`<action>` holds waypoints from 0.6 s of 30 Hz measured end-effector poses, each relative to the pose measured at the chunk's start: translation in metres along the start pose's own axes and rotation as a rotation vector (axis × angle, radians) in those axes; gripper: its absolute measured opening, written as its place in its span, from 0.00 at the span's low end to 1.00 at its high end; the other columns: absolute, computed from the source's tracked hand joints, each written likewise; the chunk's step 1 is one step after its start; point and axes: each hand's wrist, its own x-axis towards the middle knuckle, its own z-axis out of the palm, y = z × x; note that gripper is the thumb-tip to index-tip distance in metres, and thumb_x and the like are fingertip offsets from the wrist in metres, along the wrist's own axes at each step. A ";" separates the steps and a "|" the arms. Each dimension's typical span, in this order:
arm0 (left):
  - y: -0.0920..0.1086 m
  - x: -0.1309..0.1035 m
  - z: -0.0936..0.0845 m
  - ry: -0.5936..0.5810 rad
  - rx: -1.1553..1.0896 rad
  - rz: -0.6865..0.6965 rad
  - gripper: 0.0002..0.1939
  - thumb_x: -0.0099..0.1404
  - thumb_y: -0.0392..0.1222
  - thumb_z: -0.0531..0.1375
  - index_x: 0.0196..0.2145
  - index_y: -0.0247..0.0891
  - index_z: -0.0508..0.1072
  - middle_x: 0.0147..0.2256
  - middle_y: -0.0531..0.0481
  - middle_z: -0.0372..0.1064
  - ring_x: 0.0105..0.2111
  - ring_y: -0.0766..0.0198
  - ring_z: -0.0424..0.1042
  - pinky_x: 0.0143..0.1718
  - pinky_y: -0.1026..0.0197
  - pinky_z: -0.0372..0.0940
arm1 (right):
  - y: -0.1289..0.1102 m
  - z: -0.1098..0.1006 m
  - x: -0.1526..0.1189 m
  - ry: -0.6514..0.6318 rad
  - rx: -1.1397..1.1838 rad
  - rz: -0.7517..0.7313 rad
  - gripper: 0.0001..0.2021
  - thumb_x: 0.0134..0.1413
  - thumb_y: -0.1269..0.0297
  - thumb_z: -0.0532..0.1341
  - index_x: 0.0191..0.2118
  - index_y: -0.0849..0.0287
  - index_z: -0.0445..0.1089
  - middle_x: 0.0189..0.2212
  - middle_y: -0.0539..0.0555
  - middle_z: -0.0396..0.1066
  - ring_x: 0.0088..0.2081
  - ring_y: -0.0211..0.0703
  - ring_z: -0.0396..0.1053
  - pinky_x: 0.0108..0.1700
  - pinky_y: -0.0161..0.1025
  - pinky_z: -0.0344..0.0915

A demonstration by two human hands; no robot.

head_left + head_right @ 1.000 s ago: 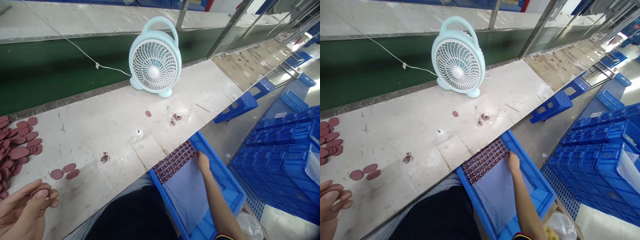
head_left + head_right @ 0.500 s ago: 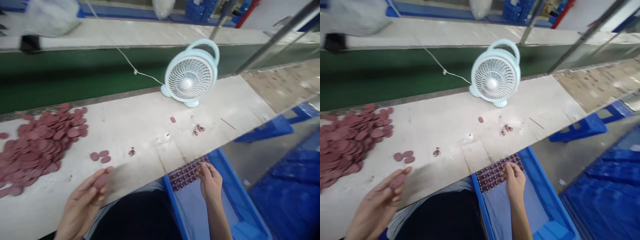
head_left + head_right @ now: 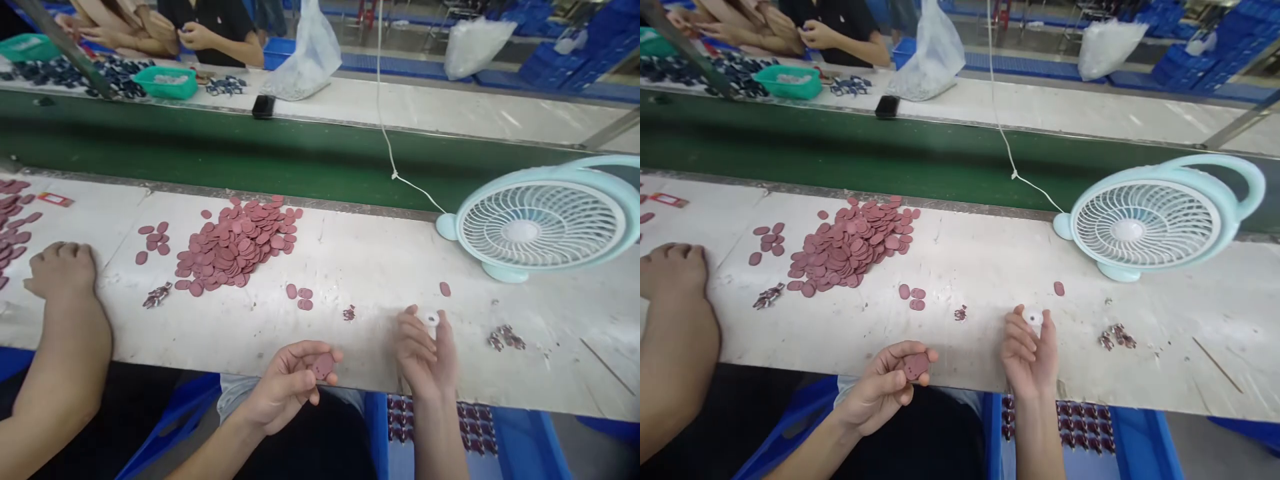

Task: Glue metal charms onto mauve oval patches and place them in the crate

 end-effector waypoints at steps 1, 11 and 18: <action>0.000 0.000 0.000 -0.004 -0.009 -0.001 0.18 0.58 0.37 0.72 0.47 0.41 0.82 0.48 0.42 0.80 0.38 0.63 0.80 0.27 0.74 0.69 | 0.008 0.008 -0.006 0.074 -0.109 -0.044 0.13 0.68 0.56 0.58 0.50 0.59 0.68 0.27 0.45 0.66 0.21 0.29 0.65 0.19 0.24 0.67; -0.020 0.004 0.006 -0.023 0.004 -0.041 0.17 0.62 0.46 0.69 0.48 0.38 0.82 0.46 0.39 0.81 0.42 0.58 0.80 0.40 0.65 0.71 | 0.114 0.058 -0.043 0.273 -1.257 -0.714 0.12 0.62 0.54 0.62 0.46 0.54 0.70 0.24 0.51 0.72 0.21 0.47 0.71 0.20 0.44 0.69; -0.018 0.006 0.012 -0.063 -0.036 -0.021 0.19 0.60 0.48 0.70 0.47 0.36 0.82 0.39 0.42 0.80 0.37 0.58 0.77 0.47 0.53 0.69 | 0.124 0.049 -0.046 0.308 -1.363 -0.776 0.09 0.64 0.57 0.62 0.48 0.50 0.70 0.31 0.55 0.71 0.25 0.48 0.69 0.24 0.51 0.69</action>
